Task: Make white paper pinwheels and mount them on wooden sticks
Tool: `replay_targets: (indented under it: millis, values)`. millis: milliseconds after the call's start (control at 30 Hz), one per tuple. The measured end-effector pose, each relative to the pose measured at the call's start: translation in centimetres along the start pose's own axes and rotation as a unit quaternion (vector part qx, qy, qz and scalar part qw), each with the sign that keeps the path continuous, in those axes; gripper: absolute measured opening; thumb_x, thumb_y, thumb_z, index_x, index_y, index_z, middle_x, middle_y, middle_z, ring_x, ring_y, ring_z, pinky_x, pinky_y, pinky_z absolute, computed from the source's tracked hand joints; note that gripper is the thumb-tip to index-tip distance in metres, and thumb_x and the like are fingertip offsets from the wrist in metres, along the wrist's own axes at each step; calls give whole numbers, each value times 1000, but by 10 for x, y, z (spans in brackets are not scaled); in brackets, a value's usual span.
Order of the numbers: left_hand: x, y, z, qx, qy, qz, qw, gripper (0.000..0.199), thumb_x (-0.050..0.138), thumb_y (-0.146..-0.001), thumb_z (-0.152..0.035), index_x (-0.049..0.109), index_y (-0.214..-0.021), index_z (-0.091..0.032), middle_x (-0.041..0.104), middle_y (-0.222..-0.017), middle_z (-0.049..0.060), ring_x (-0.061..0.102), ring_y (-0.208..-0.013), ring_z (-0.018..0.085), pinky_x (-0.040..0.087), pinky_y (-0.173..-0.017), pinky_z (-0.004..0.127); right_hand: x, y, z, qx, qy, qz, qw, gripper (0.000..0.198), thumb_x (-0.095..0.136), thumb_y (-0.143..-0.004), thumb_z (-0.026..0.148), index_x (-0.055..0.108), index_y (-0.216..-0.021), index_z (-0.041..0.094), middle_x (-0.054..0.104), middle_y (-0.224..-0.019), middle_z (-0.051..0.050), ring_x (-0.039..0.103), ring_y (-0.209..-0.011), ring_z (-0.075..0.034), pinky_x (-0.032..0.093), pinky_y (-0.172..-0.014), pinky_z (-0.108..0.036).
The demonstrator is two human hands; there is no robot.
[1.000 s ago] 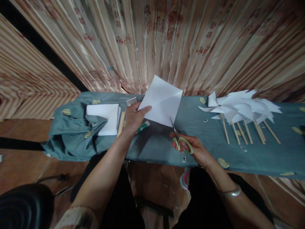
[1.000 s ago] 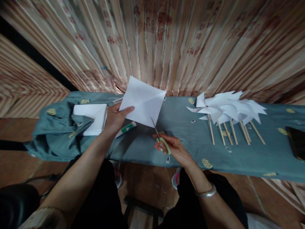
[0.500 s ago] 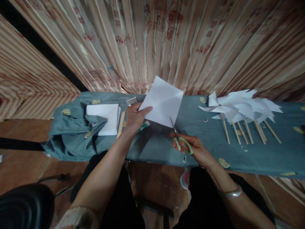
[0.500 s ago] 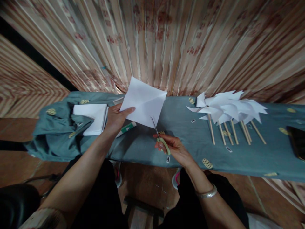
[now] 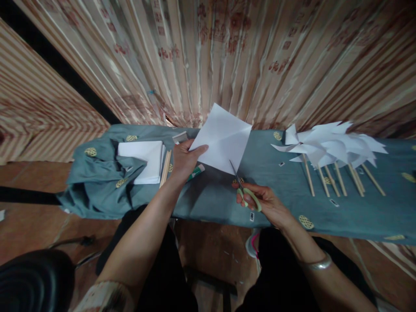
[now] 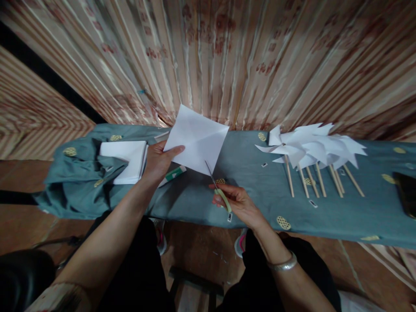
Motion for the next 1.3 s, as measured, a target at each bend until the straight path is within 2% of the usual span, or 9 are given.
replay_targets:
  millis: [167,567,800,1100,1300]
  values:
    - [1,0,0,2,10,-5,1000,18,82,-60,-28,76,-74,-17,68,-60,-2,62,-56,15,51,-54,26,-2,-1,-3,5,-13,-1,1000,58,82,-64,58,76,-106,19,64,-70,-1,52,-58,-10,48,-57,-25]
    - [2,1,-1,-6,8,-5,1000,21,82,-59,-28,77,-76,-18,69,-62,-2,63,-57,16,54,-54,28,0,-2,-2,25,-43,-16,999,56,86,-56,57,78,-98,20,63,-64,1,52,-55,-8,46,-52,-21]
    - [2,2,0,-3,14,-5,1000,20,82,-59,-29,77,-75,-17,69,-62,-2,64,-58,16,54,-57,29,0,-1,-2,15,-25,-6,1000,55,83,-63,57,77,-103,20,64,-65,0,54,-55,-9,48,-53,-23]
    - [10,8,6,-38,32,19,999,21,82,-59,-28,76,-76,-16,68,-63,-1,62,-58,16,50,-56,27,-1,0,4,-28,15,5,999,55,76,-72,59,75,-106,16,68,-74,-5,57,-61,-14,50,-56,-27]
    - [10,7,7,-35,40,22,998,20,82,-59,-28,76,-74,-17,68,-61,-3,61,-55,14,50,-54,26,-1,0,1,-13,6,-4,1000,55,78,-69,59,75,-104,17,65,-71,-3,54,-59,-13,49,-56,-27]
Point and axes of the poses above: each hand's wrist, its own y-axis away from the middle knuckle, its own x-axis out of the palm, z = x × y, the point moved 4 cm from there along -y, towards the middle knuckle
